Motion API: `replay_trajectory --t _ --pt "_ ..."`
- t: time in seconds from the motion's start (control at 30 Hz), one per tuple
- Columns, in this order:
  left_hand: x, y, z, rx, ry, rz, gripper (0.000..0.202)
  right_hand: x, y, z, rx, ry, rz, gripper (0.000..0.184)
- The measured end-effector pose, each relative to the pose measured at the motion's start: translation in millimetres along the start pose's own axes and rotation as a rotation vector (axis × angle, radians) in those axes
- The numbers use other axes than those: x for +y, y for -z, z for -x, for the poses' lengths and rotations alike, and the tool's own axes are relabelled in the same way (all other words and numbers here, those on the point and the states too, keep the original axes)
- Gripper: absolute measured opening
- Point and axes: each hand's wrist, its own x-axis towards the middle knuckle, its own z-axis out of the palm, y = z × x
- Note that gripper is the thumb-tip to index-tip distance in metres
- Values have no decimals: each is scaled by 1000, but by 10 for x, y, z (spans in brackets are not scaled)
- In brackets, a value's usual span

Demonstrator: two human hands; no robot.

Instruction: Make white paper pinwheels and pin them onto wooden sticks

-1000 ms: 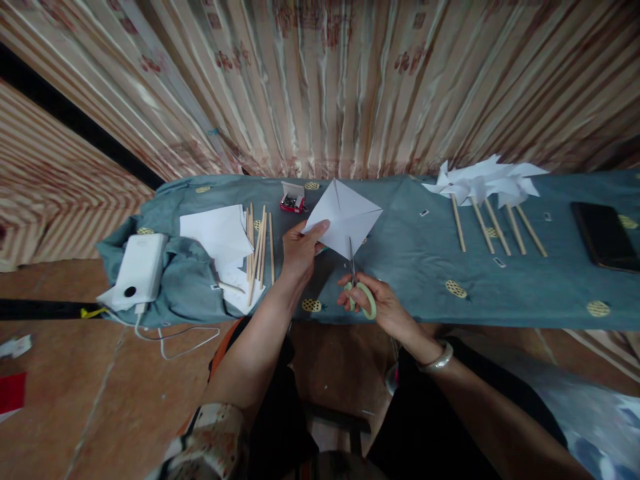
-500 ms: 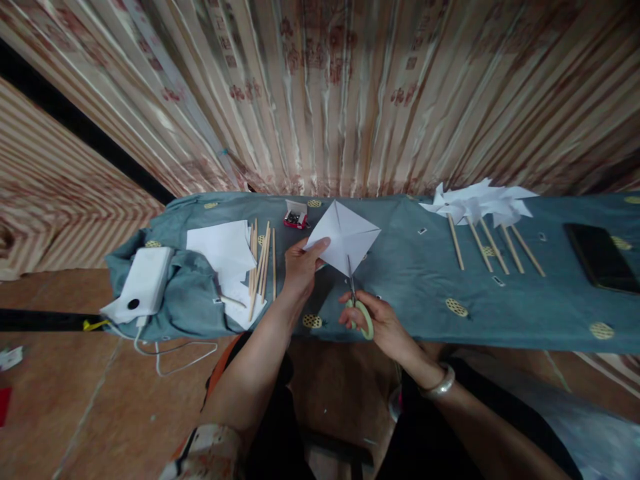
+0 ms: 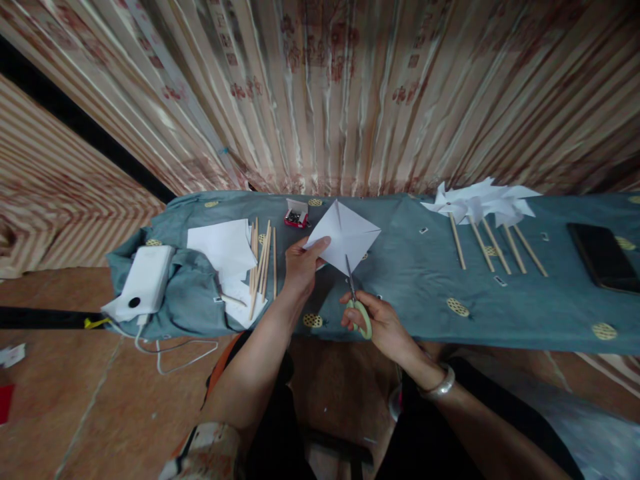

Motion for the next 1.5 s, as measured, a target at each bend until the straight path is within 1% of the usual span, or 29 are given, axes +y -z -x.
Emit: replay_trajectory --t 0.33,0.7,0.87,1.0,1.23,1.5 --pt "-48 -24 20 -15 50 -21 41 -34 58 -10 2 30 76 43" --pt "-56 -10 14 -4 41 -27 40 33 56 -17 11 38 68 41" --pt "-74 -17 37 -35 64 -41 38 -11 72 -18 26 20 40 45" --pt "-87 -16 41 -29 64 -45 40 -29 71 -24 40 13 62 45" --pt "-105 -9 42 -20 58 -48 37 21 74 -29 39 33 64 42" --pt "-117 -13 52 -26 67 -62 34 -27 64 -26 52 34 68 42"
